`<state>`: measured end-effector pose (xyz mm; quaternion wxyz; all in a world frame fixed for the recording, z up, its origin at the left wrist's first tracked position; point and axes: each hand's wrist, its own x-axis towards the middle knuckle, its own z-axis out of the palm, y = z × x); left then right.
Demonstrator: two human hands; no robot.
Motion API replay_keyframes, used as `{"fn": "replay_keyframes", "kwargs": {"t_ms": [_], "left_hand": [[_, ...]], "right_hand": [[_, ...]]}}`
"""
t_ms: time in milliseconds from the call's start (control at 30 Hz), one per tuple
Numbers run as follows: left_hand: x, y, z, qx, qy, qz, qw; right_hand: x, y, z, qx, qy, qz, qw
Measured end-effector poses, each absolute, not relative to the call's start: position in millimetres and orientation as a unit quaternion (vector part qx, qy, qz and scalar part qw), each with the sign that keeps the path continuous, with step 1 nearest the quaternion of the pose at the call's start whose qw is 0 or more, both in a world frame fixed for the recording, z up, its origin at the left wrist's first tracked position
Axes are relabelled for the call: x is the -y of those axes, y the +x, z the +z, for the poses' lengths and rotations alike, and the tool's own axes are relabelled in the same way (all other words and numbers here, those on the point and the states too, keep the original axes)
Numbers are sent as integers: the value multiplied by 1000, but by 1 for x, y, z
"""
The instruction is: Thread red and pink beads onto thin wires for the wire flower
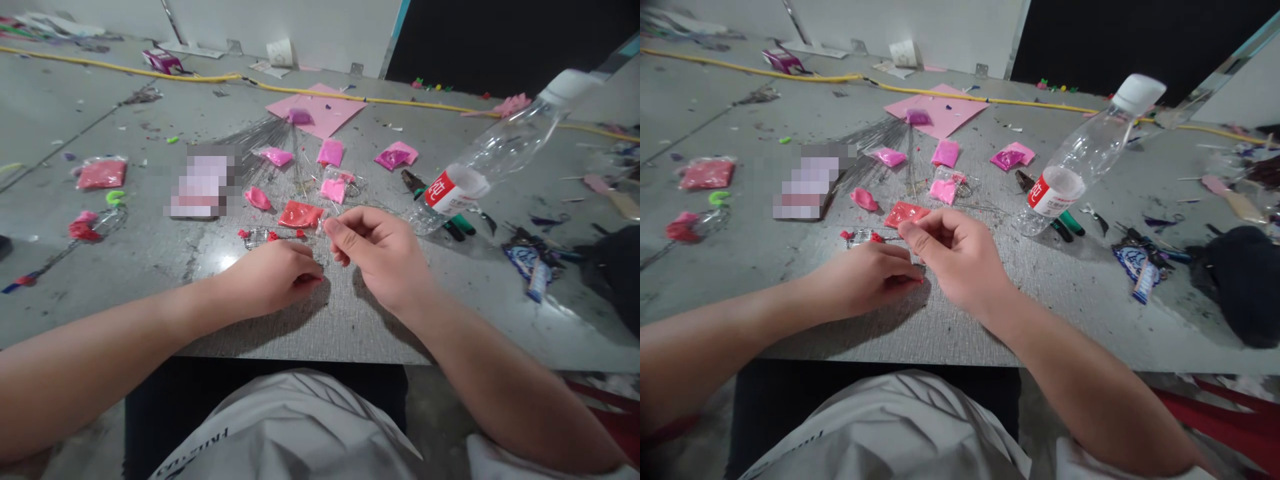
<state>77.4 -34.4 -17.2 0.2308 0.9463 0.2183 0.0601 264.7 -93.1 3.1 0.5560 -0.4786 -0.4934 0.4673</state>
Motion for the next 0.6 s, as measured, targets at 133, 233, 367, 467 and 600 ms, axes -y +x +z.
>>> {"fn": "replay_keyframes", "kwargs": {"t_ms": [133,233,367,467,600], "left_hand": [[25,73,-7,-164,928,151,299],[18,67,8,-173,878,248,372],[17,61,18,-191,759,356,510],[21,62,14,-181,661,363,632],[30,67,5,-185,567,343,726]], "right_hand": [[93,268,1,487,-465,459,580],[94,268,1,471,-437,436,630],[103,263,1,482,-380,406,677],[113,259,-2,531,-333,447,638],[118,259,-7,604,-275,462,588]]}}
